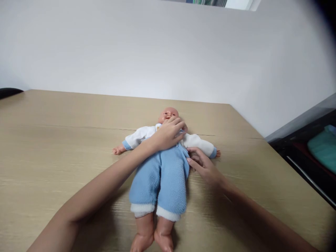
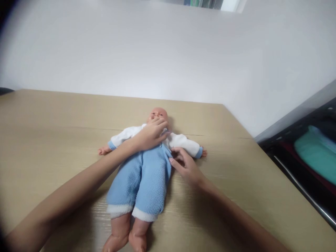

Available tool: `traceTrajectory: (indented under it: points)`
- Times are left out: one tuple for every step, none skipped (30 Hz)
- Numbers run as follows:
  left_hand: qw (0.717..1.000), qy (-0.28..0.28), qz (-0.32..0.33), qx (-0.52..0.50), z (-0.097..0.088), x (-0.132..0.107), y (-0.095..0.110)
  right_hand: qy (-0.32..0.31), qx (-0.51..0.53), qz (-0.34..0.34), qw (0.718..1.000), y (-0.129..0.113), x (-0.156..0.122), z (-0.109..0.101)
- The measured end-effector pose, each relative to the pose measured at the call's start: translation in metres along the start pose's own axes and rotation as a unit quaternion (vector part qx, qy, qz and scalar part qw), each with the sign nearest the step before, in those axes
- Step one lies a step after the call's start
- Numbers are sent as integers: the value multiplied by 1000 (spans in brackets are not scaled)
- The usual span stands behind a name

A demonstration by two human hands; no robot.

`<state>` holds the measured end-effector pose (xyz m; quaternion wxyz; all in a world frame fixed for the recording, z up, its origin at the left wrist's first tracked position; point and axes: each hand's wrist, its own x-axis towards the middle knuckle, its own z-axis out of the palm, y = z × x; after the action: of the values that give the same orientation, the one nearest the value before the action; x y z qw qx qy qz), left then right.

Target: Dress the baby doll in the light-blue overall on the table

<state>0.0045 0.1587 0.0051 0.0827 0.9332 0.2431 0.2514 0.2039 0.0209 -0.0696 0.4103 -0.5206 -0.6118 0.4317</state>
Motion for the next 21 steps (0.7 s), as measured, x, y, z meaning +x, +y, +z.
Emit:
traceTrajectory:
  points:
    - [999,-24,22,-28,-2,0,3,-12,28,6,1000,2,5,0]
    - [997,-47,37,-53,-3,-1,6,-22,49,5,999,5,10,0]
    - [994,-70,42,-73,-4,-2,8,-32,65,1,997,7,15,-2]
    - [992,-87,39,-85,-4,-2,10,-40,71,-4,997,9,19,-4]
    - [991,-99,29,-89,-3,-3,11,-46,68,-8,997,10,23,-6]
    - [990,-108,19,-88,-3,-4,12,-49,60,-9,997,11,25,-8]
    - [990,-115,12,-82,-2,-5,13,-50,48,-9,998,11,27,-9]
    - [990,-119,10,-73,-1,-6,13,-49,31,-12,998,11,27,-10]
    - [990,-123,16,-64,0,-6,13,-47,12,-19,999,10,27,-11]
    - [990,-128,25,-57,1,-7,13,-47,-6,-29,998,9,26,-11]
    - [989,-134,37,-54,2,-7,12,-45,-18,-41,998,7,25,-12]
    - [988,-139,46,-54,4,-6,12,-43,-25,-51,997,5,24,-12]
    - [987,-143,48,-58,5,-6,12,-37,-22,-54,998,4,23,-12]
    - [987,-144,43,-63,7,-6,12,-25,-9,-46,999,3,22,-12]
    - [987,-142,31,-68,9,-5,12,-11,13,-31,999,3,22,-11]
    - [988,-138,18,-73,11,-5,12,3,35,-14,999,3,22,-11]
    - [988,-132,5,-80,13,-4,13,13,51,0,999,4,22,-11]
    - [988,-126,-5,-89,15,-4,12,20,61,8,998,6,23,-10]
    - [987,-121,-13,-103,16,-4,12,25,59,8,998,8,23,-9]
    - [986,-115,-20,-120,18,-3,11,29,44,3,999,10,23,-8]
    - [984,-108,-27,-140,19,-3,10,38,17,-5,999,12,23,-8]
